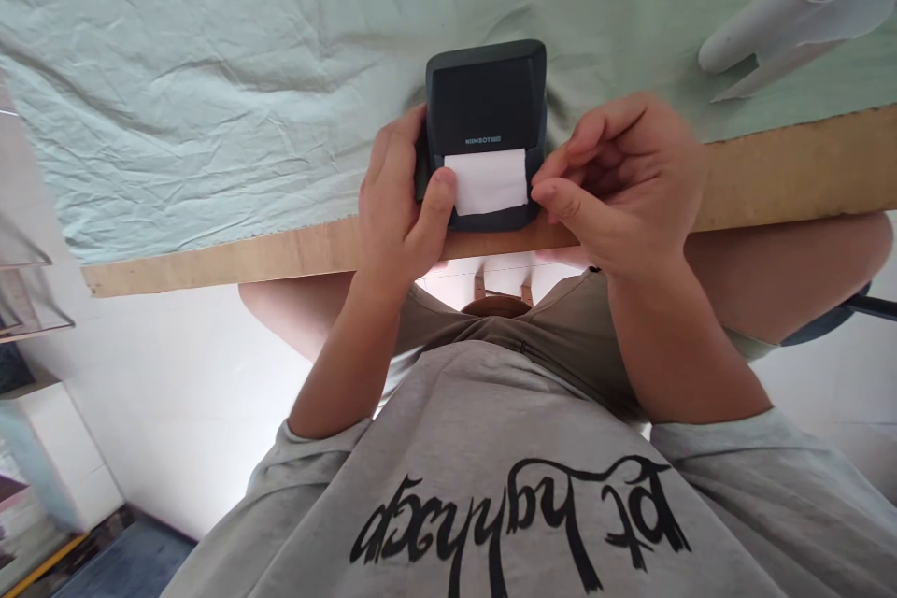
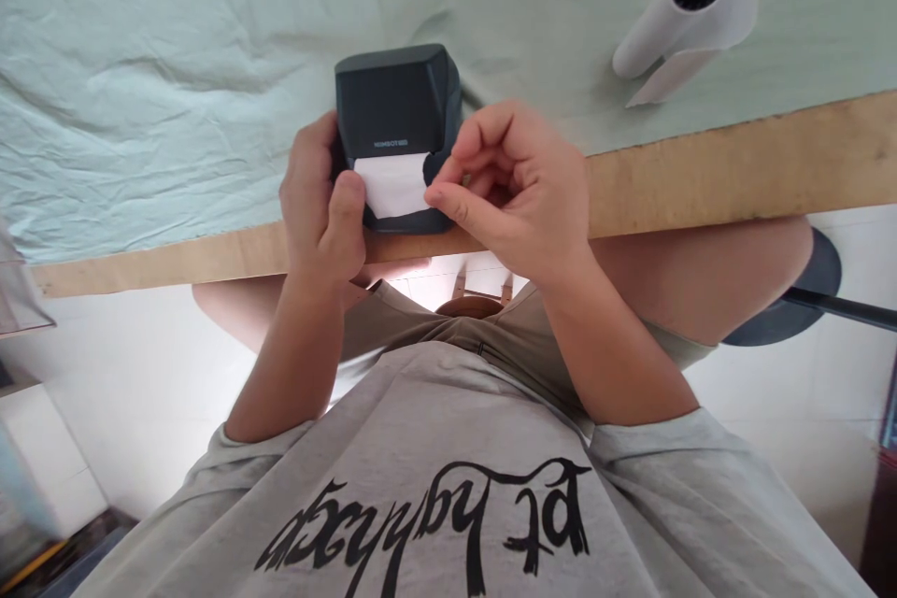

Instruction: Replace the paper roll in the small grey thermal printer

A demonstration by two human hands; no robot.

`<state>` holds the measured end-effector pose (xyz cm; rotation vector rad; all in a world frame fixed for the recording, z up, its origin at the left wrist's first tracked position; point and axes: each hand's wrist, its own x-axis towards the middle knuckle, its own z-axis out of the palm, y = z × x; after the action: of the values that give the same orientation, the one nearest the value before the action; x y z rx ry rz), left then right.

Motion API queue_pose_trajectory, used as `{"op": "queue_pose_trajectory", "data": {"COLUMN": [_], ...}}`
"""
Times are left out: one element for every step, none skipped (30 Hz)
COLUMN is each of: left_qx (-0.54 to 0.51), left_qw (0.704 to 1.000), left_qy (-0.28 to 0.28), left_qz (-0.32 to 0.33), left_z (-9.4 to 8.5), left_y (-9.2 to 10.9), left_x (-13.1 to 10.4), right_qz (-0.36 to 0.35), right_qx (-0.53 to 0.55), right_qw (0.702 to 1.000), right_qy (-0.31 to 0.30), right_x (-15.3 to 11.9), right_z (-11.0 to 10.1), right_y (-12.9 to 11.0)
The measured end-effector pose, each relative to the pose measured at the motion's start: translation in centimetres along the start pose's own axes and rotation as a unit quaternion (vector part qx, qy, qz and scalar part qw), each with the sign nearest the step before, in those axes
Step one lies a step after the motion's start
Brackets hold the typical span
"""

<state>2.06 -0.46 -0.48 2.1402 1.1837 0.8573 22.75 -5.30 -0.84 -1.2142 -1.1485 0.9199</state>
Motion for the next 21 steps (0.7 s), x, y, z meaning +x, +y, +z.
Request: {"op": "queue_pose_trajectory", "data": {"left_qx": [0.004,0.009,0.013,0.016,0.017,0.019,0.022,0.026,0.032,0.038,0.043,0.045,0.044,0.043,0.044,0.049,0.056,0.065,0.073,0.079,0.083], "left_qw": [1.0,0.999,0.998,0.997,0.996,0.996,0.995,0.995,0.995,0.995,0.995,0.995,0.995,0.994,0.994,0.994,0.993,0.992,0.991,0.991,0.99], "left_qy": [-0.015,-0.032,-0.05,-0.067,-0.081,-0.091,-0.095,-0.096,-0.096,-0.094,-0.093,-0.093,-0.093,-0.094,-0.095,-0.097,-0.1,-0.104,-0.106,-0.107,-0.106], "left_qz": [-0.01,-0.016,-0.02,-0.021,-0.019,-0.016,-0.015,-0.015,-0.015,-0.016,-0.016,-0.017,-0.017,-0.019,-0.022,-0.025,-0.029,-0.031,-0.032,-0.033,-0.034], "left_z": [-0.2,-0.5,-0.8,-1.0,-1.1,-1.2,-1.2,-1.1,-1.0,-0.9,-0.7,-0.6,-0.6,-0.6,-0.6,-0.7,-0.7,-0.8,-0.9,-1.0,-1.0], "left_y": [0.1,0.2,0.2,0.1,0.0,-0.3,-0.6,-1.0,-1.3,-1.6,-1.9,-2.0,-2.0,-2.0,-1.8,-1.6,-1.4,-1.1,-0.9,-0.8,-0.7], "left_x": [0.0,-0.1,-0.3,-0.5,-0.7,-0.9,-1.2,-1.4,-1.7,-1.8,-1.9,-1.9,-1.9,-1.8,-1.7,-1.6,-1.5,-1.4,-1.3,-1.3,-1.3], "right_qz": [-0.002,-0.007,-0.013,-0.02,-0.028,-0.036,-0.045,-0.052,-0.056,-0.056,-0.053,-0.05,-0.047,-0.043,-0.04,-0.035,-0.029,-0.027,-0.028,-0.029,-0.031], "right_qx": [-0.008,-0.017,-0.029,-0.042,-0.055,-0.067,-0.075,-0.078,-0.077,-0.075,-0.071,-0.068,-0.065,-0.066,-0.069,-0.073,-0.078,-0.082,-0.083,-0.084,-0.085], "right_qw": [1.0,1.0,0.999,0.999,0.998,0.996,0.995,0.994,0.994,0.994,0.995,0.996,0.997,0.997,0.997,0.997,0.996,0.996,0.996,0.995,0.995], "right_qy": [0.0,0.004,0.011,0.02,0.029,0.037,0.045,0.052,0.054,0.05,0.041,0.029,0.015,0.001,-0.01,-0.018,-0.024,-0.03,-0.034,-0.035,-0.035], "right_x": [0.0,0.1,0.1,0.2,0.2,0.3,0.4,0.4,0.4,0.4,0.4,0.4,0.4,0.3,0.3,0.3,0.2,0.2,0.2,0.2,0.2], "right_z": [-0.1,-0.1,-0.1,-0.1,-0.1,-0.1,-0.1,0.0,0.0,0.0,0.0,0.0,0.0,0.0,0.0,0.0,0.0,-0.1,-0.1,-0.1,0.0], "right_y": [0.1,0.2,0.3,0.4,0.4,0.4,0.5,0.5,0.5,0.5,0.6,0.7,0.7,0.8,0.8,0.8,0.8,0.8,0.8,0.7,0.7]}}
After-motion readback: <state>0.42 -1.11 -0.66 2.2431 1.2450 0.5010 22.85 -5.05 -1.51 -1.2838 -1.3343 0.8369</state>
